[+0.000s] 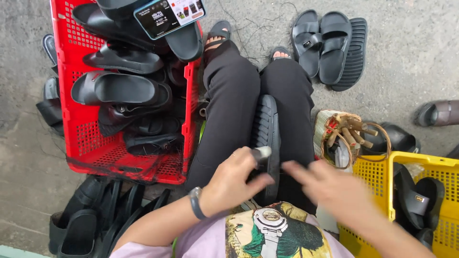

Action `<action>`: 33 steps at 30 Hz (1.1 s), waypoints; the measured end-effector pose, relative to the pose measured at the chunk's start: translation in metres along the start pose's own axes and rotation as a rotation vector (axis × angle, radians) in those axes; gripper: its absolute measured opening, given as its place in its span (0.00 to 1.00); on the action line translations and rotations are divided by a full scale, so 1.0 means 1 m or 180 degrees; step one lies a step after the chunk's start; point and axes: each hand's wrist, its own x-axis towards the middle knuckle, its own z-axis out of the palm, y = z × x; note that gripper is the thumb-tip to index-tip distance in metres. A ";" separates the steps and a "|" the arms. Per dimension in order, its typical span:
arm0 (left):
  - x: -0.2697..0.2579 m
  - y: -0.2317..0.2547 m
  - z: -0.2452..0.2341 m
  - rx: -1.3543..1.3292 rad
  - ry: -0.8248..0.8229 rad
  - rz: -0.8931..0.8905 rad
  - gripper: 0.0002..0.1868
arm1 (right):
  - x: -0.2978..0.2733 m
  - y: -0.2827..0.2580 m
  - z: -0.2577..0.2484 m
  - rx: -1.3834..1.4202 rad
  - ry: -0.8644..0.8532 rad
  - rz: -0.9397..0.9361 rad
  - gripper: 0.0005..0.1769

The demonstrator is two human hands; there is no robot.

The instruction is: Hand-stitching the sole of a black sandal using a needle and thread while sitting on the ground.

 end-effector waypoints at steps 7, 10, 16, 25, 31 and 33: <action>-0.003 -0.005 0.014 0.1626 0.0033 0.2088 0.05 | -0.012 -0.002 0.006 0.1621 -0.0455 0.0515 0.20; -0.014 -0.013 0.015 0.1455 0.0169 0.2242 0.04 | 0.001 -0.008 0.013 0.1605 -0.0127 0.0538 0.15; -0.024 -0.019 0.015 0.1363 0.0152 0.2032 0.09 | -0.056 0.043 0.006 0.2699 0.0755 0.2271 0.08; -0.021 -0.012 0.011 0.2540 -0.0169 0.0835 0.27 | -0.015 0.008 0.011 0.2741 0.0137 0.1532 0.26; 0.007 0.004 -0.015 -0.0471 -0.0750 0.0144 0.09 | -0.004 -0.012 0.021 0.3912 -0.0044 0.1248 0.09; 0.025 0.011 -0.022 -0.1331 -0.0908 0.0234 0.13 | 0.000 -0.008 0.014 0.4133 -0.0005 0.1437 0.08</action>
